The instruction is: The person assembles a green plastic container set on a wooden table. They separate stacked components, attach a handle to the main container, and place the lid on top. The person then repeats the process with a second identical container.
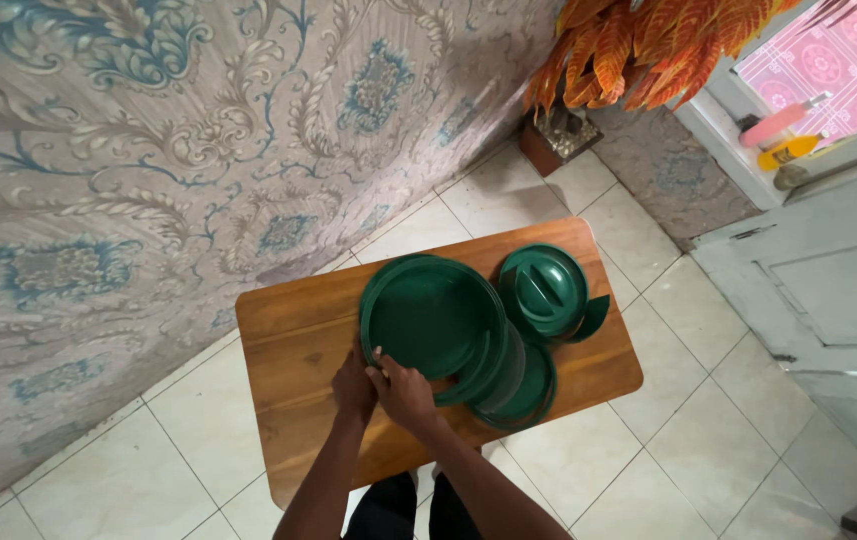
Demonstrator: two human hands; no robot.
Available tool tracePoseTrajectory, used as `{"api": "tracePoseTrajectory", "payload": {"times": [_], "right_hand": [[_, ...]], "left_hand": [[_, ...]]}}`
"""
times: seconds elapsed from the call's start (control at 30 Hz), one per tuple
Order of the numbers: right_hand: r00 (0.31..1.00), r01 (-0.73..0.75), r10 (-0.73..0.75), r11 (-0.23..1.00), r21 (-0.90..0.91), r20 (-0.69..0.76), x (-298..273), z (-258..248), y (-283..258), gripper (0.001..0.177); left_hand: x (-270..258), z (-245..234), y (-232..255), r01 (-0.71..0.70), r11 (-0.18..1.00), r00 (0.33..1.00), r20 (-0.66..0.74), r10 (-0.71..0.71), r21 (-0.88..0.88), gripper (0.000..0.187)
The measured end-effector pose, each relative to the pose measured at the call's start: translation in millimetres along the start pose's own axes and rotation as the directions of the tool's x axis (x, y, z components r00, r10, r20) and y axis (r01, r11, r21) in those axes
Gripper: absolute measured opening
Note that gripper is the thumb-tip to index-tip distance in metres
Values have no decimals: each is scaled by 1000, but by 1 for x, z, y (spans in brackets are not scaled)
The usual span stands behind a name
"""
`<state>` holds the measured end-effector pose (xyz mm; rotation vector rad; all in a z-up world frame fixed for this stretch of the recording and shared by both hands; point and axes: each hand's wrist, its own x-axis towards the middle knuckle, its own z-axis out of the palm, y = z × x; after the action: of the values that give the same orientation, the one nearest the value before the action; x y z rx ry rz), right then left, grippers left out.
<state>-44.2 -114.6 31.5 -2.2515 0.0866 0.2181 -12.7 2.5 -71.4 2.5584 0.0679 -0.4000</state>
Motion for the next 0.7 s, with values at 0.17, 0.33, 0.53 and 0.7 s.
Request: {"api": "tracePoseTrajectory", "payload": {"times": [0.17, 0.33, 0.53, 0.7], "right_hand": [[999, -32, 32, 999, 8, 30, 8, 2, 1, 31], [999, -35, 36, 999, -32, 15, 11, -4, -8, 29], [998, 24, -24, 1000, 2, -60, 20, -29, -34, 33], [994, 28, -23, 999, 45, -109, 19, -47, -52, 32]], "left_hand": [[1, 18, -5, -55, 989, 993, -116, 39, -138, 69], [3, 12, 4, 10, 985, 994, -102, -27, -172, 65], [9, -3, 17, 1, 985, 981, -192, -34, -173, 68], [13, 2, 23, -179, 858, 941, -338, 7, -481, 65]]}}
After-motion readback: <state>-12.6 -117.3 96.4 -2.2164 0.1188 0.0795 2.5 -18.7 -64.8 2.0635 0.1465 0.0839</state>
